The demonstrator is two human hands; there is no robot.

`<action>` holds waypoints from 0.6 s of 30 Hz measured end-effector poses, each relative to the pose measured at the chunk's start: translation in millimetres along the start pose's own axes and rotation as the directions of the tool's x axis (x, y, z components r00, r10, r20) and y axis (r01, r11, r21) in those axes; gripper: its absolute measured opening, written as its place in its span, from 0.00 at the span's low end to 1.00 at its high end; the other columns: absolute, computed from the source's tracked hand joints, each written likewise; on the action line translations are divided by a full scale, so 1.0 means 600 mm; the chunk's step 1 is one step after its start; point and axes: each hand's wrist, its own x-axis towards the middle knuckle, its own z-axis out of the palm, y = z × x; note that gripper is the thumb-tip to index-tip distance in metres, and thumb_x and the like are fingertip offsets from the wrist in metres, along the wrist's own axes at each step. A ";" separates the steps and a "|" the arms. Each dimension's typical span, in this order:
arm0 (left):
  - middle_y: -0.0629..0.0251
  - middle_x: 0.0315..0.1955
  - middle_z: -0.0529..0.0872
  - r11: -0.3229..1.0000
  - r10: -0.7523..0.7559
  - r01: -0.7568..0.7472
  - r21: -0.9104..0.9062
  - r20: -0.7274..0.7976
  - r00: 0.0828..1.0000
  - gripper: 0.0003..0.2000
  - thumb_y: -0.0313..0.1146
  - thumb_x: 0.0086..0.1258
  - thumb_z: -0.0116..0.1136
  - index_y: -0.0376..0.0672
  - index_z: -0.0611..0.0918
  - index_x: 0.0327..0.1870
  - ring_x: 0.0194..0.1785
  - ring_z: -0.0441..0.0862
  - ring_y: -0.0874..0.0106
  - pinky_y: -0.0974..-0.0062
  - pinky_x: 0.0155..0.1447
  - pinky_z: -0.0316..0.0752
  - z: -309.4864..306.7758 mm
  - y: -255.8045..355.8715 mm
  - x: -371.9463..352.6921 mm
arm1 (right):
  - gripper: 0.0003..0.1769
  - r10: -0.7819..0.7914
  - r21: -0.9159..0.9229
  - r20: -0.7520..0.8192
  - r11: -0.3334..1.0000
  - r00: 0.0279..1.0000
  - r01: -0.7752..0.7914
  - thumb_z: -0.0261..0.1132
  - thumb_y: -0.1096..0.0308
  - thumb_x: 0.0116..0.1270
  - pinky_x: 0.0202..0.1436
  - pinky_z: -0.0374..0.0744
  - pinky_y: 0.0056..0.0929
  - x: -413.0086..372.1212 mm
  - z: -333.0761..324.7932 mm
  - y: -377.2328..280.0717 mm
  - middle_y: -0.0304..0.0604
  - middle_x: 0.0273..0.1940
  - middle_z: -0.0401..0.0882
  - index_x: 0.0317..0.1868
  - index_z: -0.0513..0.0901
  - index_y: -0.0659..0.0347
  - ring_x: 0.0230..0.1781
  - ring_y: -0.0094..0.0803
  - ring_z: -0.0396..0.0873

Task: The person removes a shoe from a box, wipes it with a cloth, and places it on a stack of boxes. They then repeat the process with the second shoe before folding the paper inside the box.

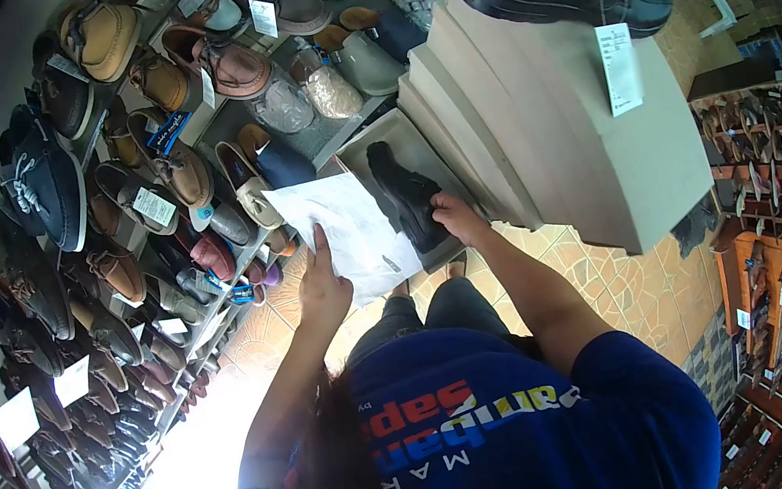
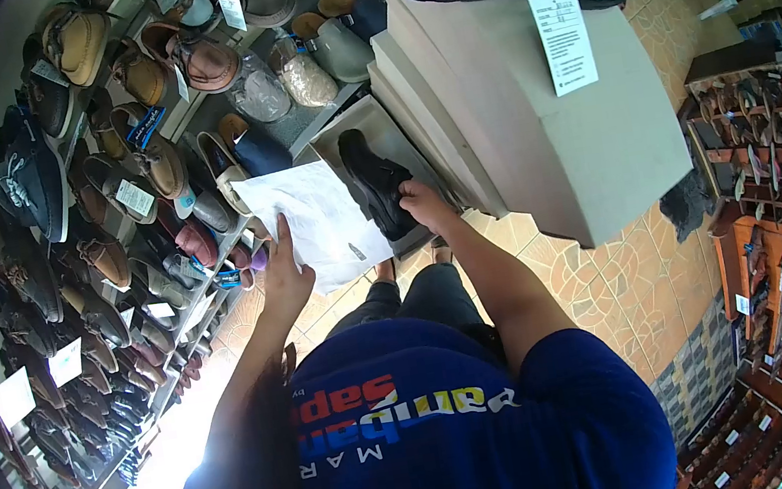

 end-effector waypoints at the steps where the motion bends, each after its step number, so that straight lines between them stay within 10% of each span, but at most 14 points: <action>1: 0.36 0.62 0.62 1.000 -0.024 0.024 0.005 0.011 1.000 0.45 0.20 0.48 0.50 0.43 0.45 0.72 0.45 0.77 0.44 0.59 0.45 0.76 -0.002 0.001 0.000 | 0.08 0.033 0.004 0.029 0.999 0.999 -0.033 0.54 0.78 0.55 0.39 0.67 0.21 0.014 -0.003 0.028 0.31 0.30 0.72 0.36 0.77 0.62 0.33 0.20 0.68; 11: 0.37 0.61 0.64 0.994 0.065 -0.056 -0.090 0.106 0.992 0.45 0.20 0.49 0.52 0.43 0.46 0.72 0.46 0.77 0.45 0.59 0.46 0.75 0.001 0.025 0.000 | 0.20 0.316 -0.362 0.027 0.887 0.948 -0.285 0.54 0.73 0.55 0.50 0.71 0.33 0.046 -0.004 0.077 0.52 0.44 0.79 0.50 0.77 0.67 0.45 0.39 0.76; 18: 0.39 0.64 0.61 0.887 0.252 -0.205 -0.415 0.063 0.966 0.43 0.15 0.49 0.48 0.48 0.51 0.72 0.62 0.67 0.46 0.65 0.61 0.68 0.047 0.072 0.072 | 0.32 0.058 -0.308 -0.144 0.946 0.988 -0.101 0.55 0.75 0.55 0.62 0.67 0.33 0.006 -0.016 0.058 0.54 0.60 0.70 0.64 0.65 0.64 0.61 0.40 0.69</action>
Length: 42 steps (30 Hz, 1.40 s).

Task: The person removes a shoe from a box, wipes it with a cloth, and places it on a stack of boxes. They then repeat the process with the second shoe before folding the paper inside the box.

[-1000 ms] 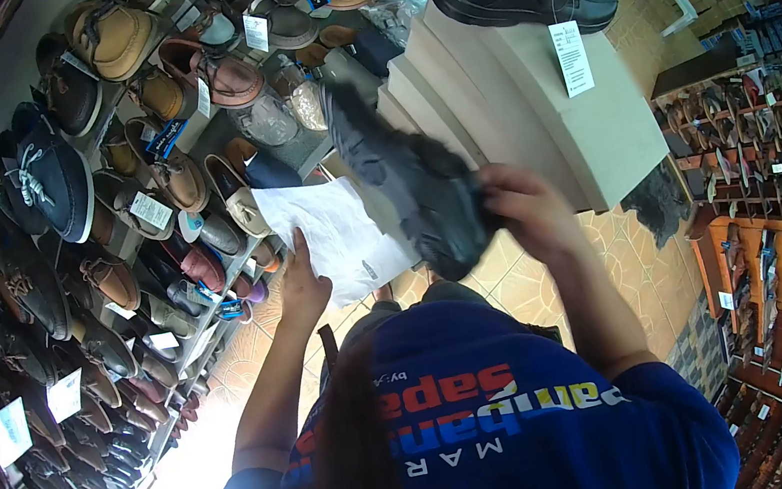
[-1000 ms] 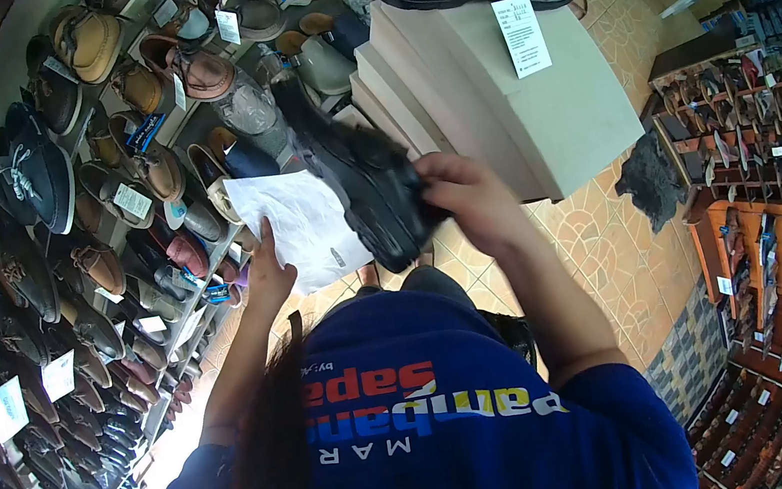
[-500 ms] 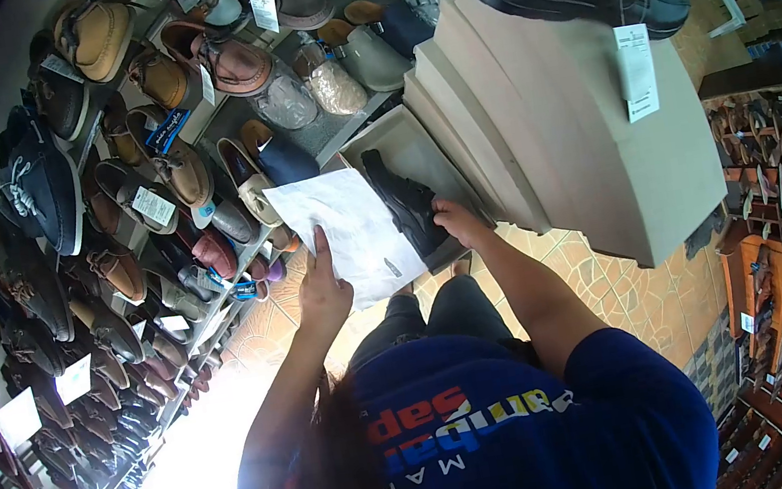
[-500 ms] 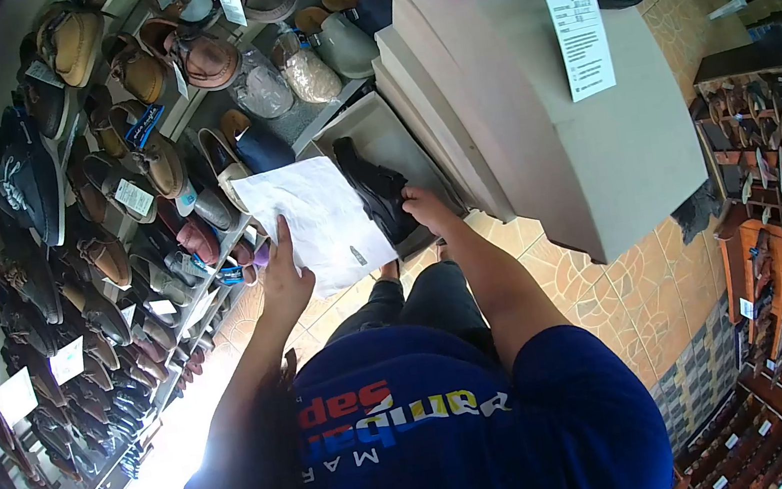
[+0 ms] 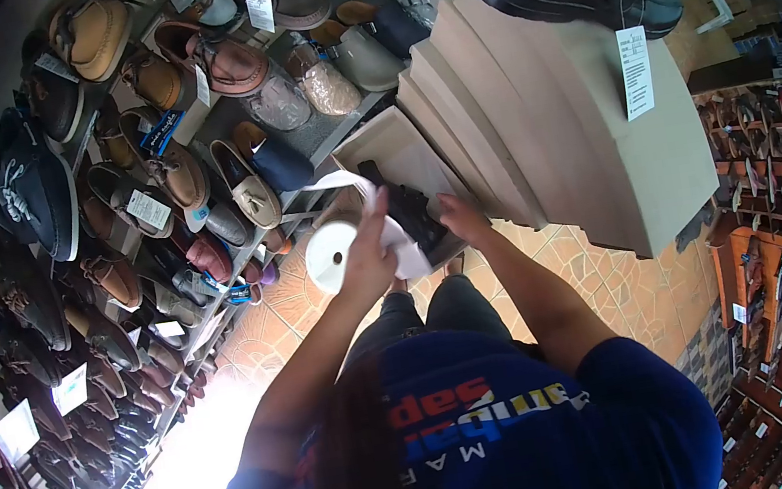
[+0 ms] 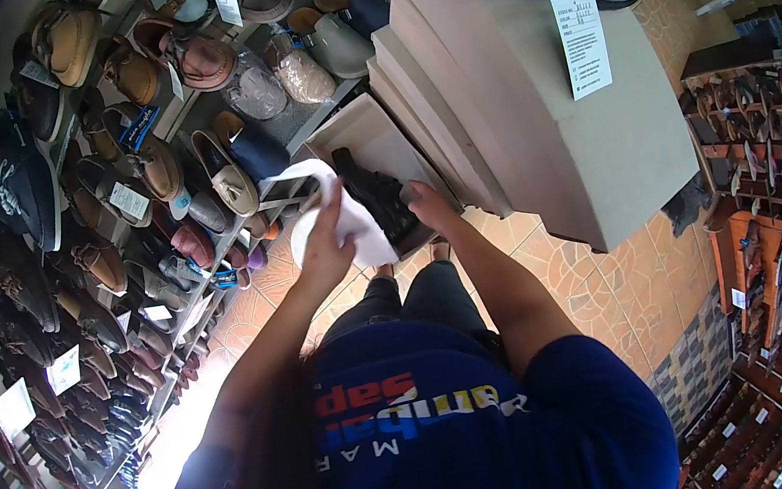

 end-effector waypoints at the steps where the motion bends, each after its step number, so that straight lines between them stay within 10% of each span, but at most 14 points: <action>1: 0.40 0.65 0.60 0.998 0.064 -0.064 -0.008 0.003 0.998 0.44 0.14 0.49 0.47 0.48 0.49 0.73 0.64 0.65 0.47 0.66 0.62 0.67 0.016 0.002 0.019 | 0.33 -0.024 0.056 0.004 0.998 1.000 0.024 0.55 0.75 0.55 0.63 0.66 0.33 -0.020 -0.008 -0.012 0.53 0.61 0.69 0.65 0.64 0.64 0.61 0.40 0.69; 6: 0.61 0.71 0.53 0.697 0.195 0.005 -0.718 0.195 0.961 0.41 0.12 0.59 0.43 0.47 0.44 0.74 0.60 0.74 0.65 0.79 0.53 0.71 0.045 0.087 0.061 | 0.39 -0.001 0.202 -0.025 0.979 1.000 0.006 0.57 0.81 0.52 0.62 0.68 0.31 -0.149 -0.049 -0.101 0.54 0.62 0.67 0.68 0.59 0.60 0.62 0.40 0.68; 10: 0.55 0.57 0.75 0.857 -0.043 -0.036 -0.514 -0.141 0.989 0.35 0.17 0.58 0.49 0.48 0.59 0.70 0.52 0.79 0.68 0.74 0.54 0.74 0.048 -0.007 0.056 | 0.43 0.024 0.238 -0.081 0.971 0.996 -0.004 0.62 0.78 0.54 0.60 0.70 0.33 -0.209 -0.069 -0.050 0.54 0.63 0.65 0.70 0.54 0.58 0.62 0.41 0.67; 12: 0.47 0.61 0.69 0.990 -0.135 0.140 0.023 -0.135 0.982 0.35 0.26 0.56 0.56 0.40 0.58 0.68 0.63 0.68 0.53 0.64 0.65 0.65 0.047 -0.102 0.052 | 0.47 0.031 0.240 -0.108 0.971 0.994 -0.005 0.66 0.75 0.54 0.60 0.71 0.34 -0.233 -0.061 -0.072 0.54 0.64 0.63 0.72 0.50 0.57 0.61 0.42 0.67; 15: 0.48 0.70 0.49 0.847 -0.250 0.178 0.502 0.081 0.965 0.46 0.42 0.55 0.63 0.37 0.49 0.71 0.74 0.42 0.52 0.56 0.74 0.41 0.073 -0.167 0.055 | 0.58 0.002 0.227 -0.112 0.974 0.994 0.023 0.74 0.67 0.50 0.54 0.75 0.35 -0.228 -0.019 -0.105 0.55 0.65 0.61 0.72 0.41 0.61 0.61 0.40 0.67; 17: 0.49 0.71 0.46 0.823 -0.245 0.118 0.555 0.160 0.956 0.47 0.49 0.56 0.60 0.39 0.46 0.72 0.75 0.39 0.52 0.52 0.73 0.37 0.100 -0.171 0.076 | 0.60 -0.072 0.126 -0.041 0.989 0.997 0.077 0.74 0.68 0.49 0.50 0.76 0.35 -0.206 0.003 -0.151 0.55 0.60 0.66 0.72 0.39 0.64 0.57 0.38 0.71; 18: 0.50 0.72 0.44 0.810 -0.243 0.085 0.580 0.199 0.949 0.48 0.53 0.57 0.59 0.40 0.45 0.72 0.75 0.38 0.52 0.50 0.73 0.35 0.116 -0.172 0.087 | 0.44 -0.187 -0.001 -0.217 0.982 0.958 0.191 0.70 0.66 0.53 0.47 0.77 0.36 -0.196 0.021 -0.158 0.55 0.48 0.77 0.68 0.57 0.64 0.47 0.42 0.79; 22: 0.49 0.72 0.41 0.768 -0.306 0.146 0.624 0.158 0.939 0.49 0.61 0.58 0.52 0.44 0.42 0.73 0.75 0.35 0.51 0.44 0.71 0.30 0.177 -0.167 0.126 | 0.12 0.093 -0.095 -0.551 0.980 0.829 -0.173 0.58 0.64 0.60 0.39 0.77 0.42 -0.125 0.012 -0.069 0.57 0.30 0.80 0.38 0.81 0.63 0.35 0.54 0.80; 27: 0.53 0.73 0.44 0.641 -0.277 -0.013 0.768 0.247 0.928 0.45 0.62 0.57 0.52 0.45 0.53 0.72 0.75 0.34 0.51 0.46 0.71 0.22 0.219 -0.149 0.151 | 0.12 0.254 0.265 -0.507 0.955 0.824 -0.132 0.53 0.75 0.64 0.33 0.79 0.25 -0.204 -0.050 -0.033 0.49 0.35 0.83 0.44 0.78 0.69 0.33 0.32 0.83; 33: 0.51 0.72 0.47 0.586 -0.396 -0.180 0.790 0.474 0.787 0.42 0.62 0.52 0.56 0.43 0.68 0.66 0.75 0.37 0.53 0.43 0.71 0.27 0.248 -0.143 0.194 | 0.14 0.428 0.235 -0.260 0.897 0.865 -0.373 0.56 0.74 0.64 0.46 0.76 0.25 -0.350 -0.048 -0.038 0.47 0.40 0.82 0.51 0.76 0.67 0.41 0.28 0.80; 39: 0.47 0.69 0.55 0.653 -0.363 -0.142 0.744 0.472 0.803 0.35 0.60 0.54 0.55 0.49 0.73 0.62 0.73 0.46 0.51 0.42 0.70 0.33 0.275 -0.147 0.204 | 0.18 0.095 0.078 0.158 0.991 0.983 -0.108 0.59 0.71 0.64 0.58 0.70 0.30 -0.382 -0.093 -0.347 0.48 0.52 0.77 0.55 0.75 0.65 0.54 0.33 0.74; 42: 0.46 0.67 0.61 0.668 -0.374 -0.159 0.727 0.512 0.774 0.29 0.56 0.57 0.53 0.53 0.76 0.60 0.72 0.51 0.50 0.41 0.70 0.35 0.271 -0.131 0.192 | 0.18 -0.274 -0.055 -0.068 0.961 0.959 0.270 0.59 0.69 0.63 0.60 0.69 0.31 -0.408 -0.152 -0.523 0.49 0.51 0.78 0.52 0.76 0.67 0.55 0.36 0.74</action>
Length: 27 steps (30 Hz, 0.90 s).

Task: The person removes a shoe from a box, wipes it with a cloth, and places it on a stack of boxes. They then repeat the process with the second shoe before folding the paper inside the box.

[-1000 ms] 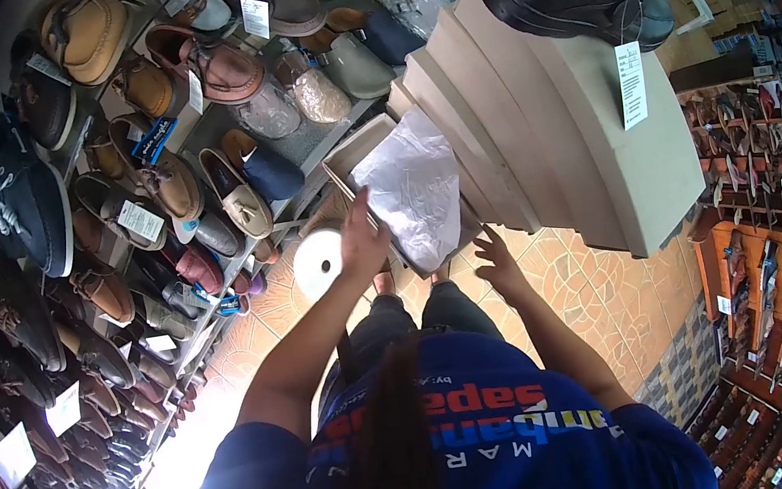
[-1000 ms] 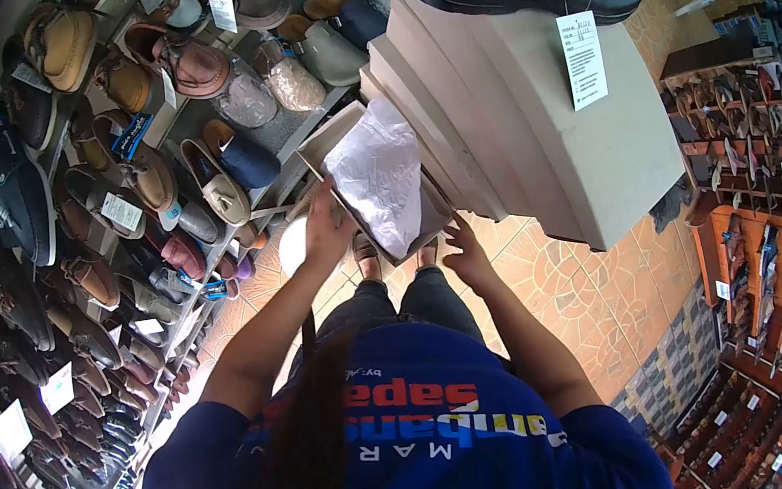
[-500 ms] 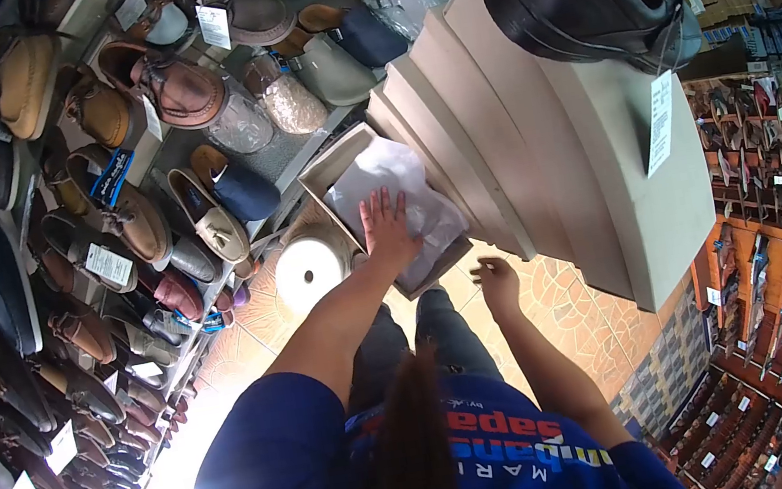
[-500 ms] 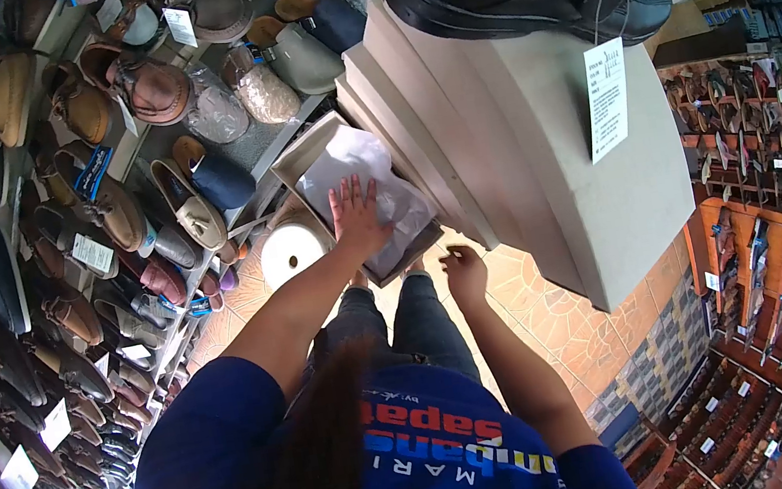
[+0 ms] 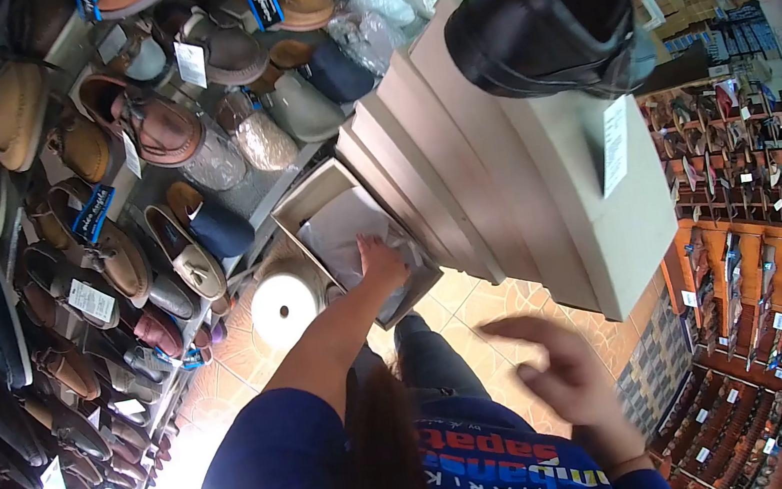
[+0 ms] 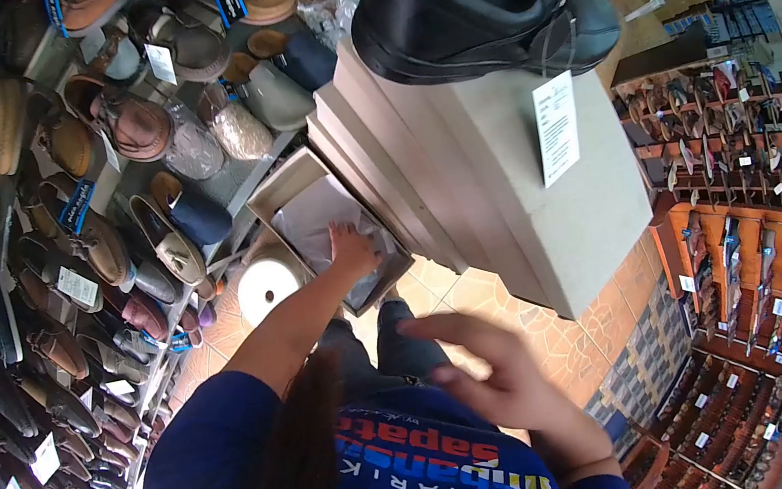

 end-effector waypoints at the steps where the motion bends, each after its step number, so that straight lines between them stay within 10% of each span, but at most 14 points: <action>1: 0.46 0.66 0.62 1.000 0.011 -0.011 -0.019 0.037 0.999 0.28 0.55 0.58 0.52 0.53 0.76 0.59 0.71 0.52 0.50 0.40 0.70 0.36 -0.001 0.002 -0.013 | 0.17 -0.118 -0.043 -0.161 0.993 0.980 0.112 0.58 0.66 0.64 0.61 0.68 0.32 0.001 -0.015 -0.040 0.48 0.50 0.78 0.50 0.78 0.68 0.55 0.36 0.74; 3: 0.47 0.64 0.65 0.998 0.030 -0.023 -0.062 0.105 0.994 0.25 0.53 0.60 0.51 0.54 0.77 0.58 0.70 0.55 0.49 0.38 0.69 0.36 -0.004 0.003 -0.038 | 0.17 -0.263 -0.357 -0.581 0.933 0.770 0.050 0.52 0.65 0.69 0.64 0.66 0.34 0.023 -0.034 -0.112 0.54 0.51 0.77 0.49 0.78 0.70 0.56 0.39 0.73; 4: 0.48 0.64 0.66 0.996 0.033 -0.032 -0.083 0.021 0.999 0.25 0.52 0.60 0.51 0.54 0.77 0.57 0.70 0.56 0.48 0.37 0.69 0.37 -0.001 0.009 -0.056 | 0.18 -0.507 -0.462 -0.556 0.847 0.659 0.263 0.51 0.67 0.70 0.65 0.65 0.35 0.053 -0.059 -0.117 0.56 0.53 0.75 0.51 0.76 0.74 0.57 0.40 0.72; 7: 0.49 0.63 0.68 0.984 0.054 -0.083 -0.157 -0.176 0.983 0.24 0.51 0.60 0.51 0.55 0.77 0.57 0.69 0.57 0.47 0.33 0.67 0.37 0.009 0.016 -0.105 | 0.18 -0.559 -0.408 -0.485 0.825 0.673 0.391 0.57 0.66 0.66 0.55 0.71 0.27 0.132 -0.080 -0.160 0.50 0.47 0.80 0.52 0.77 0.69 0.48 0.30 0.77; 9: 0.51 0.63 0.67 0.961 0.099 -0.156 -0.228 -0.241 0.965 0.23 0.50 0.60 0.52 0.56 0.77 0.57 0.69 0.56 0.46 0.30 0.65 0.36 0.018 0.020 -0.127 | 0.26 -0.581 -0.574 -0.435 0.767 0.687 0.285 0.65 0.56 0.61 0.53 0.72 0.27 0.192 -0.062 -0.154 0.53 0.46 0.80 0.52 0.77 0.70 0.49 0.34 0.78; 11: 0.54 0.61 0.71 0.884 0.125 -0.192 -0.427 -0.181 0.975 0.22 0.49 0.62 0.52 0.54 0.78 0.56 0.66 0.65 0.52 0.46 0.67 0.53 0.000 0.012 -0.147 | 0.27 -0.612 -0.798 -0.427 0.602 0.666 0.042 0.68 0.57 0.56 0.50 0.73 0.28 0.239 -0.051 -0.137 0.53 0.42 0.81 0.49 0.77 0.71 0.44 0.38 0.80; 13: 0.54 0.59 0.73 0.629 0.189 -0.201 -0.751 -0.103 0.977 0.20 0.47 0.62 0.52 0.52 0.80 0.53 0.62 0.69 0.55 0.59 0.65 0.62 -0.023 -0.005 -0.156 | 0.24 -0.617 -0.863 -0.444 0.488 0.650 -0.126 0.69 0.60 0.54 0.47 0.75 0.28 0.258 -0.044 -0.131 0.52 0.39 0.81 0.46 0.78 0.70 0.40 0.40 0.80; 16: 0.59 0.55 0.78 0.453 0.157 -0.225 -0.862 -0.172 0.973 0.22 0.45 0.64 0.55 0.51 0.75 0.59 0.55 0.78 0.67 0.73 0.56 0.71 -0.051 -0.035 -0.168 | 0.18 -0.548 -0.655 -0.430 0.737 0.718 0.170 0.68 0.67 0.53 0.43 0.75 0.27 0.216 -0.044 -0.152 0.49 0.34 0.81 0.43 0.79 0.68 0.35 0.35 0.80; 18: 0.60 0.56 0.77 -0.003 0.149 -0.316 -0.949 -0.313 0.938 0.23 0.50 0.66 0.49 0.48 0.77 0.58 0.57 0.75 0.65 0.69 0.59 0.68 -0.053 -0.057 -0.172 | 0.15 -0.701 -0.640 -0.300 0.651 0.646 0.409 0.69 0.72 0.51 0.41 0.75 0.25 0.158 -0.027 -0.161 0.44 0.32 0.80 0.40 0.79 0.66 0.33 0.27 0.77; 21: 0.61 0.59 0.73 -0.500 0.138 -0.190 -0.845 -0.294 0.946 0.33 0.62 0.67 0.40 0.44 0.69 0.64 0.62 0.70 0.65 0.63 0.65 0.62 -0.143 -0.083 -0.258 | 0.16 -0.745 -0.494 0.035 0.566 0.666 0.660 0.71 0.74 0.41 0.61 0.65 0.43 0.081 0.014 -0.161 0.44 0.33 0.77 0.35 0.79 0.64 0.38 0.40 0.77; 22: 0.61 0.61 0.71 -0.487 0.156 -0.286 -0.825 -0.405 0.901 0.38 0.67 0.64 0.36 0.45 0.64 0.67 0.64 0.67 0.64 0.61 0.67 0.58 -0.165 -0.099 -0.270 | 0.16 -0.748 -0.433 0.187 0.519 0.637 0.737 0.71 0.74 0.39 0.67 0.58 0.50 0.070 0.024 -0.152 0.44 0.32 0.75 0.32 0.79 0.63 0.39 0.42 0.77; 25: 0.59 0.67 0.63 -0.923 0.216 -0.026 -0.383 -0.575 0.789 0.50 0.78 0.55 0.31 0.48 0.53 0.72 0.69 0.60 0.60 0.58 0.72 0.52 -0.243 -0.107 -0.342 | 0.14 -0.671 -0.305 0.371 0.566 0.642 0.766 0.70 0.73 0.43 0.69 0.56 0.51 0.072 0.063 -0.104 0.40 0.33 0.73 0.33 0.80 0.59 0.41 0.38 0.76; 27: 0.59 0.68 0.61 -0.945 0.196 -0.013 -0.325 -0.602 0.774 0.53 0.81 0.50 0.29 0.50 0.49 0.73 0.70 0.59 0.58 0.58 0.71 0.53 -0.250 -0.124 -0.345 | 0.14 -0.588 -0.330 0.437 0.600 0.681 0.729 0.70 0.73 0.44 0.69 0.56 0.51 0.080 0.085 -0.057 0.40 0.33 0.73 0.35 0.80 0.57 0.43 0.38 0.76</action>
